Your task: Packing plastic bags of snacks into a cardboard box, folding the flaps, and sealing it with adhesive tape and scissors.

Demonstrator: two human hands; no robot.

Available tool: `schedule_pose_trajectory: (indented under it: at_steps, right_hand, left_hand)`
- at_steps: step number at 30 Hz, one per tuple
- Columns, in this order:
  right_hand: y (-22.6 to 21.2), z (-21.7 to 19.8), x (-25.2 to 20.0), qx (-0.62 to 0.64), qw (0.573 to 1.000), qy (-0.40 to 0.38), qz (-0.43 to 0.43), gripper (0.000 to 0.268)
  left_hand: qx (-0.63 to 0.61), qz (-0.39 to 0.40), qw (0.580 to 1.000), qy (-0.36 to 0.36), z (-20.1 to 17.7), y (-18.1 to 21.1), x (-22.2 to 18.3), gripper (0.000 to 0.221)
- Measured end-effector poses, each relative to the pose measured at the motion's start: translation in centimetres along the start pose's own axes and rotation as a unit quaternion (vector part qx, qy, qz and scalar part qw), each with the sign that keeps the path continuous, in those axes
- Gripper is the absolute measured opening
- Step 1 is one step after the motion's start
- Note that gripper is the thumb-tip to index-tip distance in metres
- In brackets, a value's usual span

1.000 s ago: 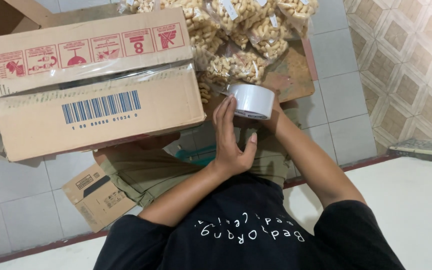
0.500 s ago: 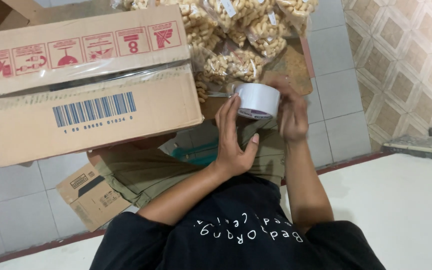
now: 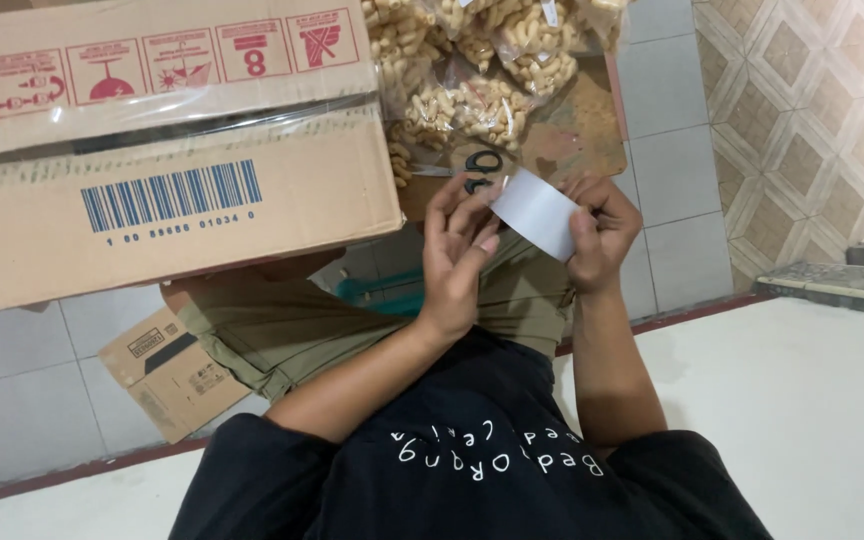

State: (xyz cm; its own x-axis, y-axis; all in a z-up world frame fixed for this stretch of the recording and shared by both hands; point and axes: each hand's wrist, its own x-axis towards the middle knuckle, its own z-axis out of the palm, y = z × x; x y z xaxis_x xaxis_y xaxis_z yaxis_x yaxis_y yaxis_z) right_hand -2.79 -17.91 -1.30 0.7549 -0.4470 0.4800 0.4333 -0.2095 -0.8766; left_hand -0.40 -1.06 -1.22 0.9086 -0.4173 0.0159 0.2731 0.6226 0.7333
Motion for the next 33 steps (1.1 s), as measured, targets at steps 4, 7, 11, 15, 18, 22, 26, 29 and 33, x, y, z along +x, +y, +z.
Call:
schedule_pose_trajectory:
  at_steps: [4, 7, 11, 15, 18, 22, 26, 29, 33]
  right_hand:
    - [-0.4, -0.1, -0.3, -0.038, 0.998, -0.006, -0.051, 0.042]
    - [-1.3, 0.0, -0.1, -0.065, 0.995, -0.015, -0.074, 0.043]
    - [-1.1, -0.5, -0.2, -0.098, 0.989, -0.018, -0.112, 0.043]
    - [-0.9, -0.7, -0.4, -0.097, 0.987, -0.025, -0.126, 0.041]
    - [-0.7, -1.1, -0.3, -0.081, 0.988, -0.032, -0.129, 0.042]
    - [-0.7, -0.9, -0.2, -0.081, 0.989, -0.037, -0.118, 0.042]
    - [-0.8, -0.7, 0.0, -0.079, 0.988, -0.046, -0.123, 0.043]
    - [-0.6, -0.8, -0.1, -0.080, 0.988, -0.051, -0.124, 0.044]
    - [-0.5, -1.4, -0.4, -0.091, 0.987, -0.055, -0.121, 0.043]
  left_hand:
    - [0.048, 0.007, 0.998, 0.043, 1.0, 0.1, -0.4, 0.068]
    - [0.085, -0.009, 0.993, 0.082, 1.4, 0.2, -0.4, 0.062]
    - [0.096, -0.043, 0.989, 0.106, 1.9, 0.9, 0.0, 0.062]
    - [0.062, -0.084, 0.987, 0.122, 2.0, 1.3, 0.5, 0.065]
    - [0.038, -0.125, 0.984, 0.123, 0.8, 1.3, 1.2, 0.060]
    - [0.012, -0.129, 0.984, 0.127, -0.1, 0.9, 1.9, 0.056]
    - [0.020, -0.144, 0.983, 0.112, -0.5, 0.8, 2.4, 0.058]
    - [0.067, -0.161, 0.981, 0.080, -0.8, 0.4, 3.2, 0.057]
    - [0.164, -0.153, 0.974, 0.013, -1.8, -0.1, 4.2, 0.047]
